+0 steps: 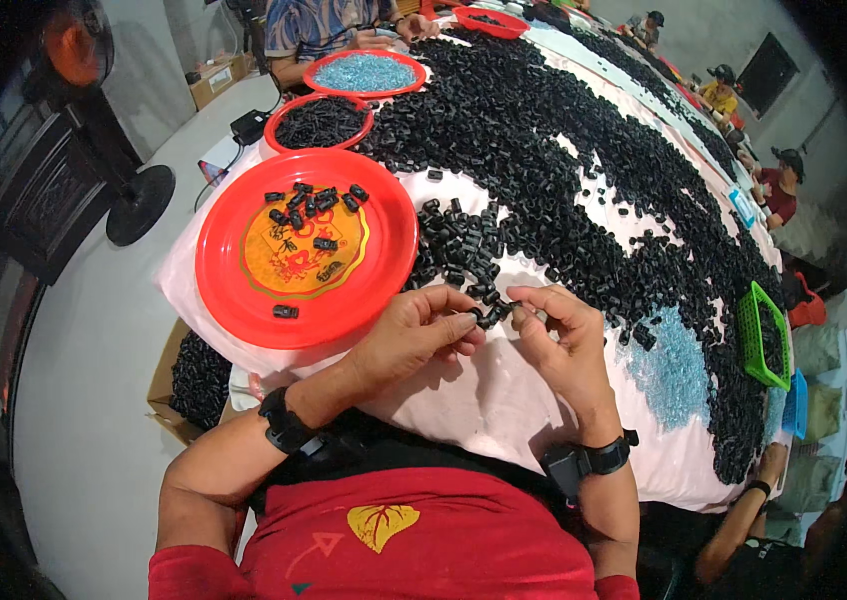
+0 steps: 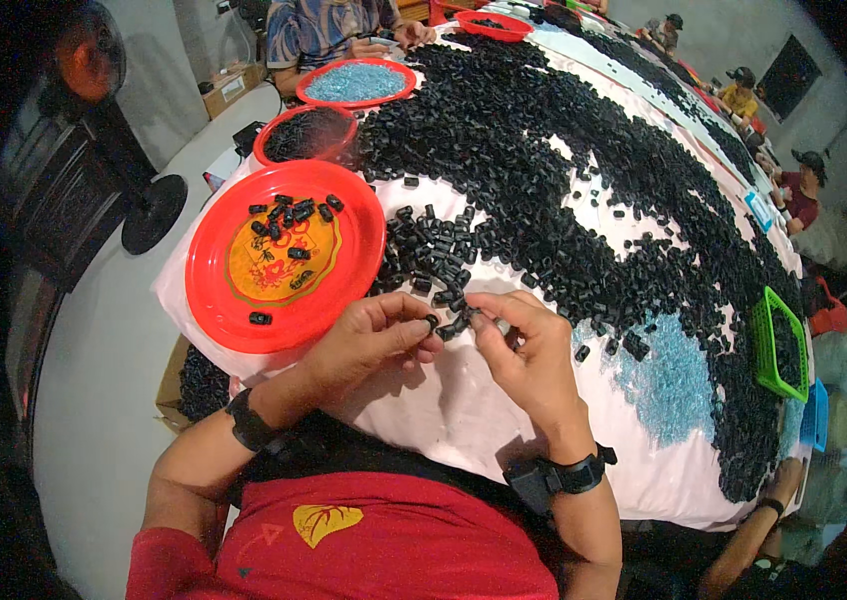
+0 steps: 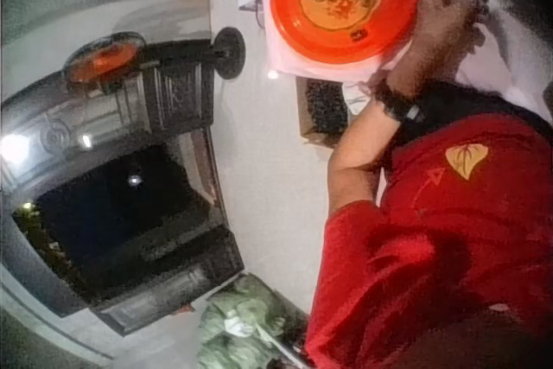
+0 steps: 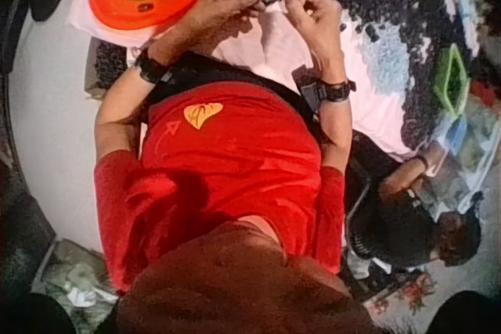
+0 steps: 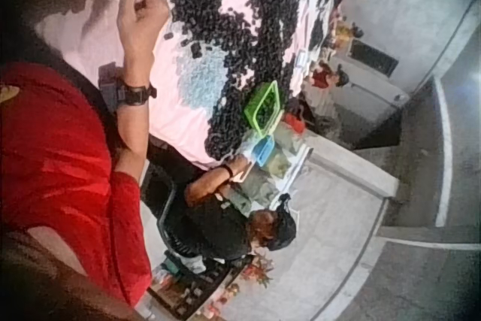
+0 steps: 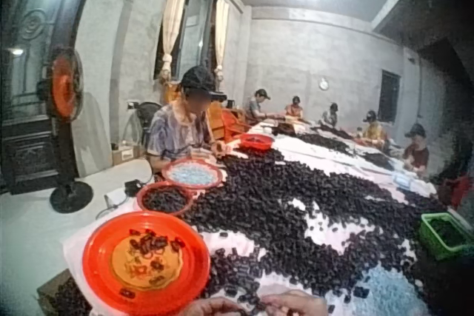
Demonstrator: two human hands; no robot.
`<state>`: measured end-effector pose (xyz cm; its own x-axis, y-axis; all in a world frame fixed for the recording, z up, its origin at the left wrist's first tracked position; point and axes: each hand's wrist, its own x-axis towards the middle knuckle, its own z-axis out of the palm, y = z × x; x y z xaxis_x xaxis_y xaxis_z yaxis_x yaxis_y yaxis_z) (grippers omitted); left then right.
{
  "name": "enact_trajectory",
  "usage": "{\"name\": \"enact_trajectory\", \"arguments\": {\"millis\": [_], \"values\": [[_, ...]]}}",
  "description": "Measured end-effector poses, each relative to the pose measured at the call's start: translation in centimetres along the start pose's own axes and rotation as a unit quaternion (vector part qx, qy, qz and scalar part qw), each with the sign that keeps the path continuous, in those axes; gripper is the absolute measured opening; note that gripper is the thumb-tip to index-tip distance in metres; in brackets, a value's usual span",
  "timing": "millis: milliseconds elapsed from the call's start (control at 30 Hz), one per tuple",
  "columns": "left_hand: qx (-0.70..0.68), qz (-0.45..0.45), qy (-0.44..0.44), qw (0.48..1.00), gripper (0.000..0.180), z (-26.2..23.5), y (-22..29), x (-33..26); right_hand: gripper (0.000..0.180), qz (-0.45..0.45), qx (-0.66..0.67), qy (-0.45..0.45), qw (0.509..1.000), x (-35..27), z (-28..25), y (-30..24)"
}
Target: The person sorts black plastic components by hand, picking them up from a pile and placing them onto a red tray. They then pick up a small white piece and insert it into one of the black components before returning the assembled item to the tray.
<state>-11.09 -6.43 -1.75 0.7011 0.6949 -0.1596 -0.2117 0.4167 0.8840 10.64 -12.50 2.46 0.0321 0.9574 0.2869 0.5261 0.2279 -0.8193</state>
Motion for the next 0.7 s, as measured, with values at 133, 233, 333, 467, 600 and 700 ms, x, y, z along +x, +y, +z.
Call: {"name": "enact_trajectory", "arguments": {"millis": [133, 233, 333, 467, 600, 700], "values": [[0.015, 0.027, -0.039, 0.999, 0.022, 0.1, -0.5, 0.3, 0.026, -0.091, 0.003, -0.015, 0.996, 0.0, 0.3, -1.3], [0.038, 0.036, -0.050, 0.997, 0.023, 0.1, -0.3, 0.2, 0.028, -0.115, -0.034, -0.028, 0.992, -0.1, 0.8, -1.8], [0.056, 0.035, -0.048, 0.997, 0.024, 0.0, -0.2, 0.1, 0.029, -0.123, -0.050, -0.036, 0.991, -0.1, 0.8, -1.9], [0.066, 0.016, -0.045, 0.997, 0.022, 0.0, -0.1, 0.2, 0.029, -0.115, -0.045, -0.043, 0.991, -0.2, 0.6, -1.7], [0.069, 0.000, -0.028, 0.997, 0.025, 0.3, 0.3, 0.1, 0.028, -0.183, -0.094, -0.024, 0.978, -0.3, 0.9, -1.3], [0.062, 0.009, -0.054, 0.997, 0.027, -0.1, 0.4, -0.1, 0.027, -0.183, -0.091, -0.026, 0.979, -0.4, 1.0, -1.4]]}}
